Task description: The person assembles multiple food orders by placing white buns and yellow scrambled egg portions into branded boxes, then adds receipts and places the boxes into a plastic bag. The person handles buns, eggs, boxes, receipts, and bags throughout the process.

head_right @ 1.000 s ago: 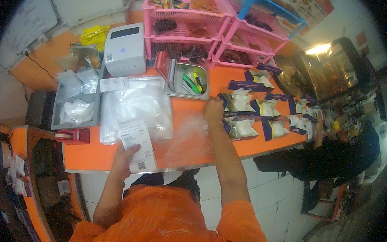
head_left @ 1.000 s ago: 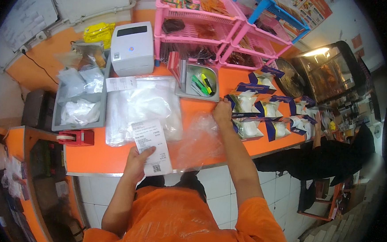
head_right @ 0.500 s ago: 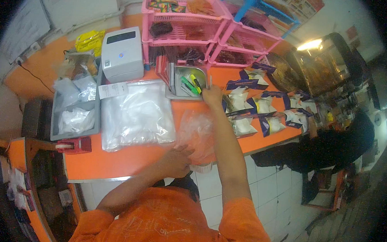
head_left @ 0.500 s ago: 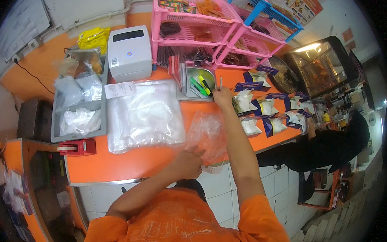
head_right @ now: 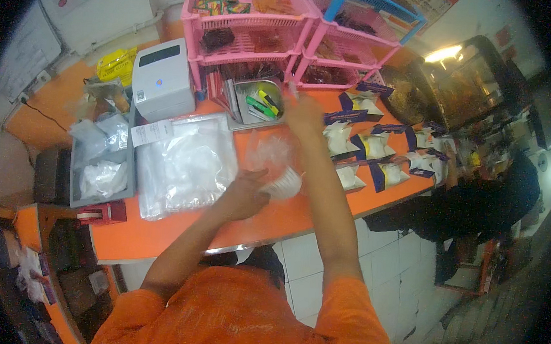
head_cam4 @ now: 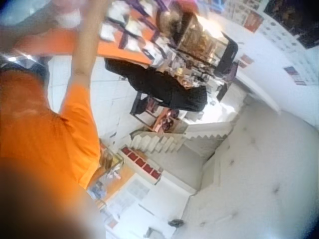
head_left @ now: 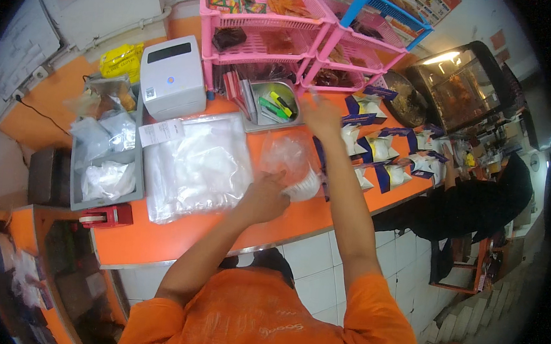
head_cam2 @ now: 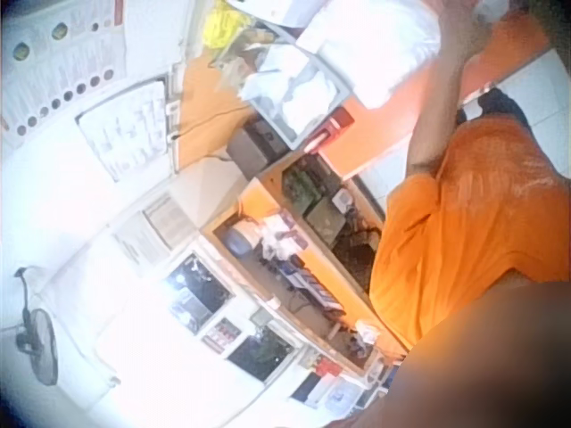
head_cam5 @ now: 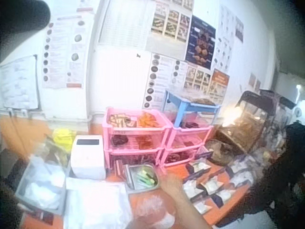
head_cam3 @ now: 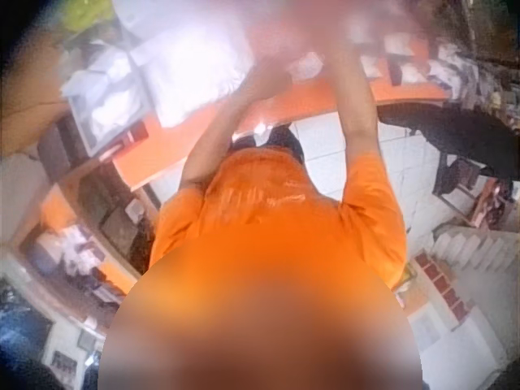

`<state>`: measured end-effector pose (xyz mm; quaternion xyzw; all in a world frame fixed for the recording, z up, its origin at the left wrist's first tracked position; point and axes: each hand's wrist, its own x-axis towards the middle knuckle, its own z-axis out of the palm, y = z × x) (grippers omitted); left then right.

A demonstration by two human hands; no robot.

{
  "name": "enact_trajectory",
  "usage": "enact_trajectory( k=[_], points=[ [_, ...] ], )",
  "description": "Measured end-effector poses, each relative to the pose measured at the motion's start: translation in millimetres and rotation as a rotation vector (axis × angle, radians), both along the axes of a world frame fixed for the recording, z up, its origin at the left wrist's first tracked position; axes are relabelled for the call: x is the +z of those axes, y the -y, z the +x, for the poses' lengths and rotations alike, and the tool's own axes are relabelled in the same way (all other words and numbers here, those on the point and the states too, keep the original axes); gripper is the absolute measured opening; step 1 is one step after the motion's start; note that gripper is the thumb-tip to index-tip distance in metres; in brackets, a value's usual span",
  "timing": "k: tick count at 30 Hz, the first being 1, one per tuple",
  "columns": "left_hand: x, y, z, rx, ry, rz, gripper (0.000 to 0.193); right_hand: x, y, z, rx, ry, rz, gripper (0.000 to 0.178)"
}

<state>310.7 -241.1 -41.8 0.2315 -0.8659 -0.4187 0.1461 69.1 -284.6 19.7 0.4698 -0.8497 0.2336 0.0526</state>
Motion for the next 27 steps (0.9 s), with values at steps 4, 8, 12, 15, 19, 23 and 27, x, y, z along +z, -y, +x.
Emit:
enact_trajectory(
  k=[4,8,12,15,19,23,27],
  points=[
    [33,2,46,0.364,-0.429,1.076,0.031,49,-126,83,0.058,0.748,-0.409,0.019],
    [45,-8,68,0.375,-0.52,1.303,0.028,3,-177,176,0.162,0.85,-0.146,0.017],
    [17,-14,105,0.581,-0.509,1.154,0.028,-46,-189,219,0.167,1.29,-0.339,0.016],
    [-14,-12,146,0.9,-0.579,0.729,0.027,-72,-196,246,0.16,1.275,-0.232,0.012],
    [-46,-35,200,0.724,-0.38,-0.247,0.034,-106,-205,267,0.094,1.101,-0.002,0.015],
    [-69,-68,215,0.368,0.103,-0.388,0.054,-125,-219,277,0.111,0.904,0.156,0.02],
    [-82,-74,218,0.324,0.252,-0.417,0.071,-100,-220,262,0.443,0.729,0.369,0.038]
  ],
)
